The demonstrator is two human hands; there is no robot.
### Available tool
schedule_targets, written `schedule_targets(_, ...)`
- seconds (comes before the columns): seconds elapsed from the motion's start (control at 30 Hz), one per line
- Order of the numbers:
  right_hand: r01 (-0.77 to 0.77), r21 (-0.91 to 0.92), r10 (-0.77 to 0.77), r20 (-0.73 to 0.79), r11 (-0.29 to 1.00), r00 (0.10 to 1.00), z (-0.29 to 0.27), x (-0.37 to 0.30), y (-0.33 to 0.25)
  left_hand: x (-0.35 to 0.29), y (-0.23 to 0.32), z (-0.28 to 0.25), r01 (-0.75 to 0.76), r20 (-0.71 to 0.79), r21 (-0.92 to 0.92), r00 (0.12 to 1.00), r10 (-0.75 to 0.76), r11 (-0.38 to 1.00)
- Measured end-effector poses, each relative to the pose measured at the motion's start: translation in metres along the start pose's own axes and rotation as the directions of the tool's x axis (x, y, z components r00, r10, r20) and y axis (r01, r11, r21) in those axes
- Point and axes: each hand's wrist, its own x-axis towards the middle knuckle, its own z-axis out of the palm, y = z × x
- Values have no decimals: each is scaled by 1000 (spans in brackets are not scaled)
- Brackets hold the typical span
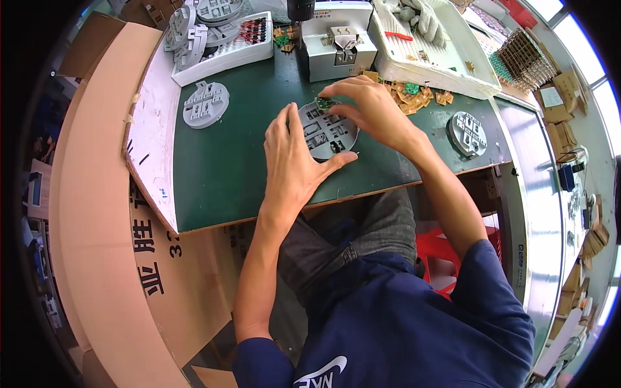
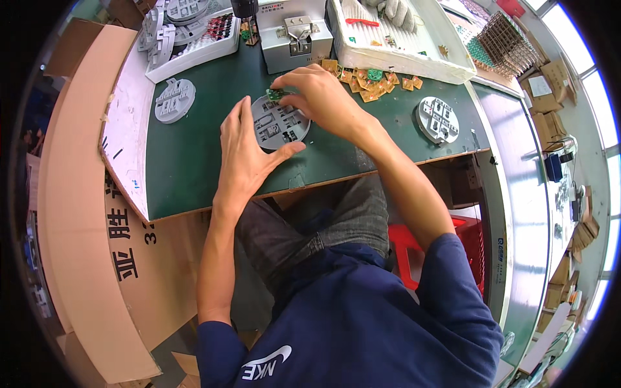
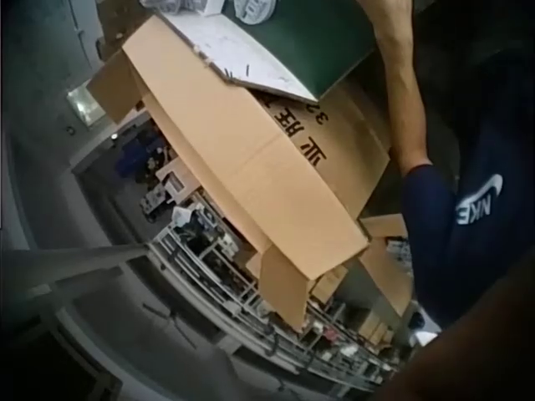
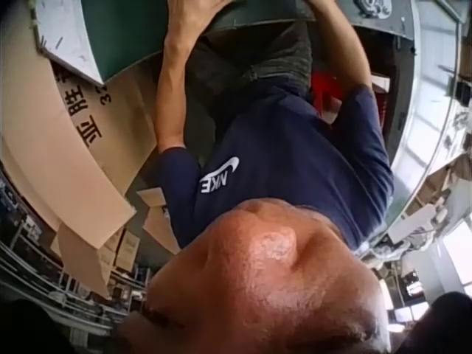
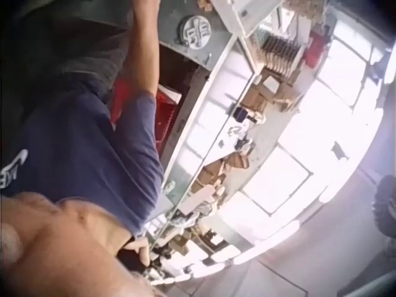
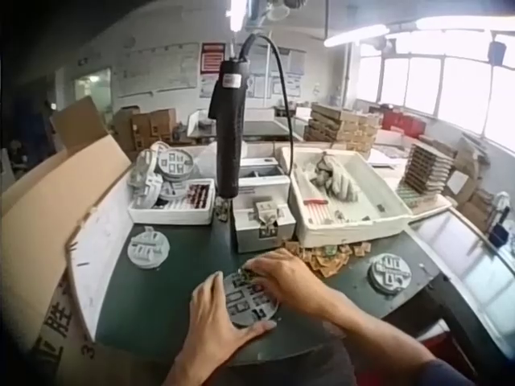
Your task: Assembling circular components at a factory workbench using a pneumatic screwdriver.
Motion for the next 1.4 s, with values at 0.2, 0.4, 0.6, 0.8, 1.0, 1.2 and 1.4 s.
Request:
schedule_targets(0.2,90,-43,-84,132,995,988,12,13,-1,1,-5,5,-31,-25,-13,999,30,999)
schedule_targets(0.4,93,-75,-81,151,993,985,10,15,-3,0,-3,3,-24,-18,-56,1000,23,998)
schedule_targets(0.6,-122,106,103,172,987,980,3,5,-8,-1,-1,-1,19,40,11,999,-19,1000)
schedule_targets(0.8,147,-127,-133,116,981,984,4,-17,-5,-1,-2,1,-17,26,4,1000,16,1000)
schedule_targets(1.0,61,17,-63,206,998,977,-6,-6,0,-1,-1,1,-25,17,28,1000,25,999)
schedule_targets(1.2,40,595,167,-289,803,943,-52,66,-22,-1,-1,2,-2,37,35,999,0,999)
schedule_targets(1.4,87,641,-24,-106,763,994,-97,135,-48,1,-1,3,-41,27,24,999,40,999)
